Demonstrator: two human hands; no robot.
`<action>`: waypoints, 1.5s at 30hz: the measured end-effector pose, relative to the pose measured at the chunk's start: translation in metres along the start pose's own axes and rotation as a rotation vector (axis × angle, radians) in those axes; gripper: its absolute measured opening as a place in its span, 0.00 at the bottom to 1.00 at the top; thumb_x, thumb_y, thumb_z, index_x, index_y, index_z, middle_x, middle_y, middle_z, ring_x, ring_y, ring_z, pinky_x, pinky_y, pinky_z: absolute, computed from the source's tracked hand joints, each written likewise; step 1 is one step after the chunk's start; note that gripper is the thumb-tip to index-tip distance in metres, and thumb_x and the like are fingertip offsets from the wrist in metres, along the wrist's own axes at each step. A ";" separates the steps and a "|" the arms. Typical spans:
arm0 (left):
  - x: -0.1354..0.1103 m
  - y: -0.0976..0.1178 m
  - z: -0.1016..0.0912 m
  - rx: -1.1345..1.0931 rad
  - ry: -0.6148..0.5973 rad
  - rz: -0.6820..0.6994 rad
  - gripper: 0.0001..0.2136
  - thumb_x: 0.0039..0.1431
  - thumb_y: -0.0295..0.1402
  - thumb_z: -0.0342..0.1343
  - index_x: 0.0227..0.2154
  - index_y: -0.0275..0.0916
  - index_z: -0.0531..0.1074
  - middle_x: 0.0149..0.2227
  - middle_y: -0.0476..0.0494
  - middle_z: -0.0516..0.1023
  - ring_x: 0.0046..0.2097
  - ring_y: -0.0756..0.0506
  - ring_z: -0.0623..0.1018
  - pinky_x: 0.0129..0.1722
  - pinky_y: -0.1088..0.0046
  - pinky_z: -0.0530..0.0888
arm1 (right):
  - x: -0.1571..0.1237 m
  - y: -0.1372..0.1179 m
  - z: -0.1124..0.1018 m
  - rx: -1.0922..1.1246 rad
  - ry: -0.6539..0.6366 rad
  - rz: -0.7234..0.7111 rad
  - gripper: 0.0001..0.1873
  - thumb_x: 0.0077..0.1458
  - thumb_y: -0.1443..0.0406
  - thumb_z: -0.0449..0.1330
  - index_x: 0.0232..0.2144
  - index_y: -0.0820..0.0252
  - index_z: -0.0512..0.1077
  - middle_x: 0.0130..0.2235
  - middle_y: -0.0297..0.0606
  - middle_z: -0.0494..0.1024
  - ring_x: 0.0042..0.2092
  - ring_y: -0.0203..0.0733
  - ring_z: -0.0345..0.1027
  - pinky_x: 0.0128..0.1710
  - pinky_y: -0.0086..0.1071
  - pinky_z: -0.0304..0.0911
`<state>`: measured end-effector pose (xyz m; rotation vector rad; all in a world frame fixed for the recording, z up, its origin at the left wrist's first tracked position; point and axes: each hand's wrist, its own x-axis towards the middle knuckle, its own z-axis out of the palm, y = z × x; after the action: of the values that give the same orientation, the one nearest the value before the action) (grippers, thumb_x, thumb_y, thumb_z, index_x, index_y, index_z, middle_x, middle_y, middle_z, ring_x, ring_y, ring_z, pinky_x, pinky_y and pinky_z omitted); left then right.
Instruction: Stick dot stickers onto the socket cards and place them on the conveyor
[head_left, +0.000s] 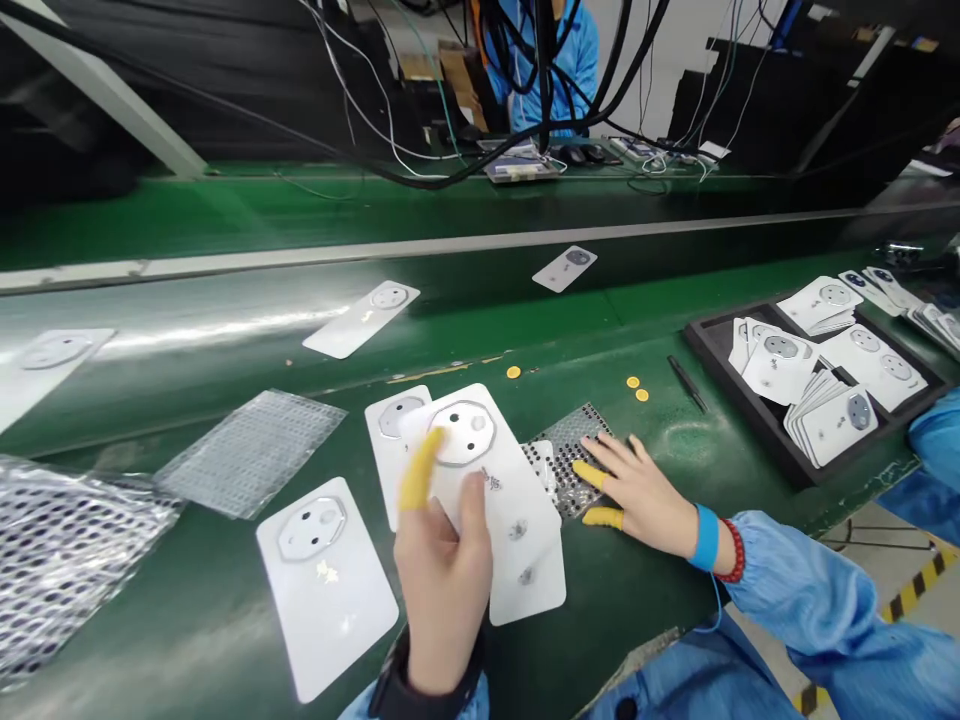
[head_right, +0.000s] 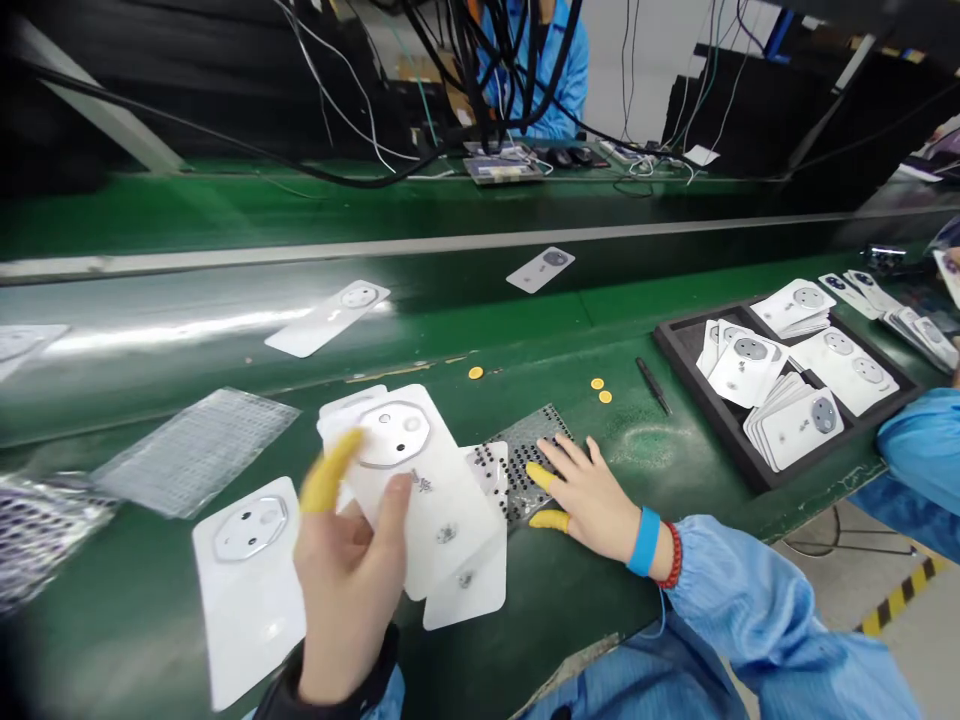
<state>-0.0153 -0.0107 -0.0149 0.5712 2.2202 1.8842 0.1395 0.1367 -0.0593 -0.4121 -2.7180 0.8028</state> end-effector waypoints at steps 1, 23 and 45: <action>0.003 -0.004 -0.002 0.102 -0.010 0.008 0.20 0.52 0.41 0.57 0.46 0.35 0.74 0.27 0.44 0.77 0.27 0.45 0.74 0.25 0.72 0.69 | -0.006 0.007 0.000 -0.066 -0.030 -0.041 0.19 0.60 0.62 0.60 0.54 0.55 0.68 0.61 0.48 0.66 0.64 0.56 0.55 0.60 0.63 0.50; -0.025 -0.008 0.034 -0.299 -0.625 -0.450 0.16 0.50 0.44 0.64 0.31 0.33 0.81 0.31 0.40 0.82 0.30 0.44 0.78 0.33 0.71 0.74 | 0.000 -0.025 -0.051 0.393 0.075 -0.203 0.06 0.58 0.66 0.62 0.39 0.59 0.75 0.40 0.40 0.75 0.41 0.37 0.71 0.42 0.32 0.70; -0.033 -0.016 0.044 -0.429 -0.572 -0.606 0.17 0.49 0.44 0.65 0.29 0.31 0.78 0.25 0.44 0.79 0.26 0.48 0.74 0.28 0.74 0.69 | -0.002 -0.007 -0.013 -0.068 0.177 -0.405 0.10 0.65 0.71 0.48 0.43 0.65 0.67 0.41 0.46 0.74 0.41 0.41 0.71 0.39 0.32 0.73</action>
<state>0.0285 0.0141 -0.0424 0.2643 1.3653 1.5434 0.1440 0.1371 -0.0451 0.0565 -2.5420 0.5359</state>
